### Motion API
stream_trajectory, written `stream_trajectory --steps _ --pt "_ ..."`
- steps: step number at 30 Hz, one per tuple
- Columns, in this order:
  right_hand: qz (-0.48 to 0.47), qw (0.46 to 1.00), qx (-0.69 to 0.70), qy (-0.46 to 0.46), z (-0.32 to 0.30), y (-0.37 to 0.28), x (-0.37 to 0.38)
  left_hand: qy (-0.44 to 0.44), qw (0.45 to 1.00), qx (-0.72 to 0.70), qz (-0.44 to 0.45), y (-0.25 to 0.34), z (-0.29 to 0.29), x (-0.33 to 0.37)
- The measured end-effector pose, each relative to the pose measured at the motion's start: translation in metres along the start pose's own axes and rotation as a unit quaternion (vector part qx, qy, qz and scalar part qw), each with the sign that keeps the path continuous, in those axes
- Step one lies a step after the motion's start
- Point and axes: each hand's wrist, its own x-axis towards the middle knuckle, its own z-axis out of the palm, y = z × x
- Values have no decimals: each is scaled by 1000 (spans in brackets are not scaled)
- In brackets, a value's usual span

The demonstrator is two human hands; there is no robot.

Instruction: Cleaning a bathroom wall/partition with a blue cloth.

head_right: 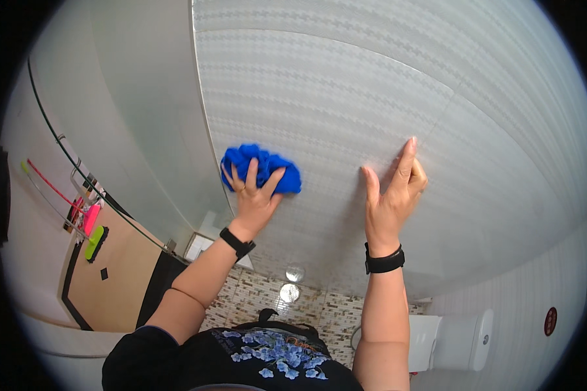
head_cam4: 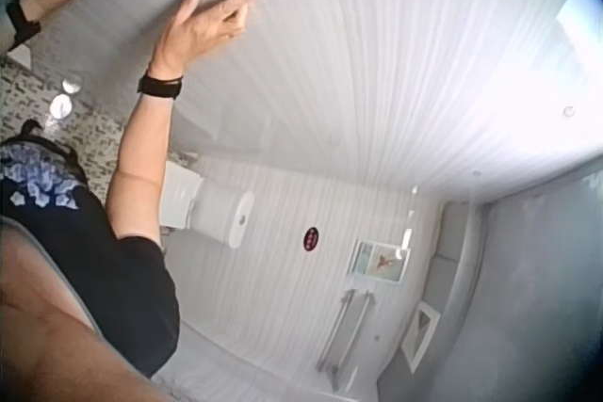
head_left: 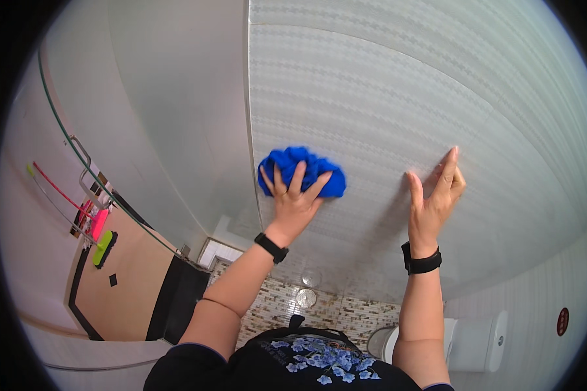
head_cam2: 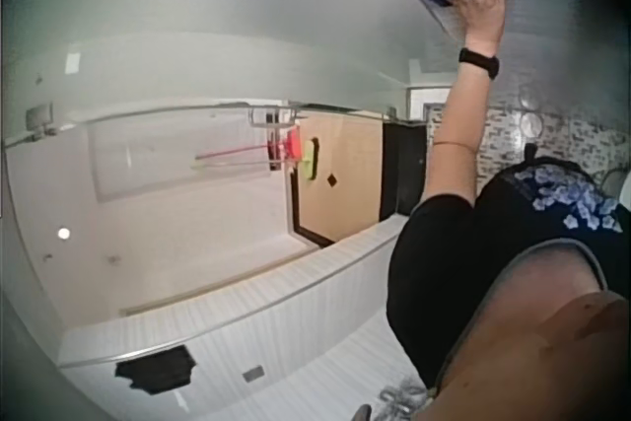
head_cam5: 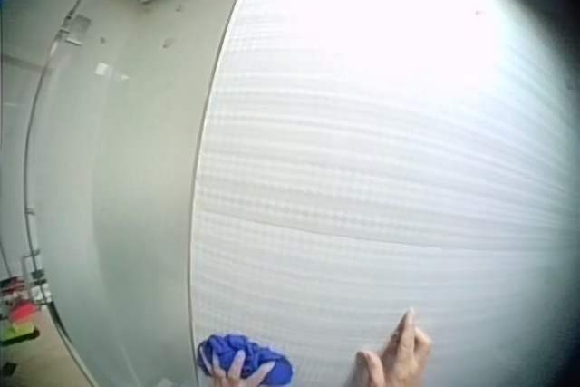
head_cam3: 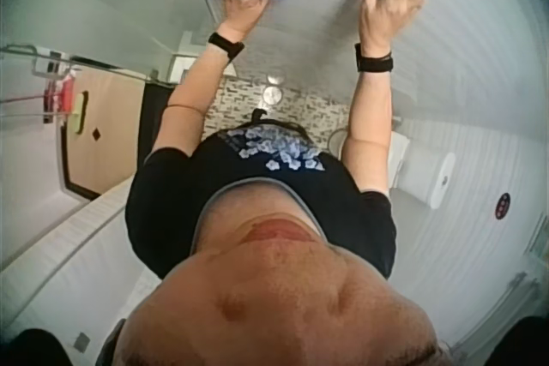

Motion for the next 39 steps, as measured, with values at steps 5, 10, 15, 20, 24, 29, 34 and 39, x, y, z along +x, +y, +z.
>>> stream_trajectory --steps 5,10,15,20,24,29,34,39 --pt "42 997 56 -20 -13 -9 -2 59 998 -27 24 27 -11 86" --pt "140 989 39 9 -24 6 -27 95 995 -26 29 35 -4 107" --pt "165 986 14 -3 -19 18 -35 92 994 13 57 33 18 71" --pt "157 988 7 -10 -19 23 -33 14 995 7 99 33 37 -10" --pt "162 987 8 -14 -16 25 -34 -47 988 23 145 34 49 -58" --pt "156 988 2 -12 -15 28 -35 -60 990 12 130 40 46 -53" --pt "151 989 4 -13 -17 28 -33 -37 994 3 99 62 33 2" --pt "141 989 22 -24 -18 32 -35 25 996 -16 89 94 18 88"
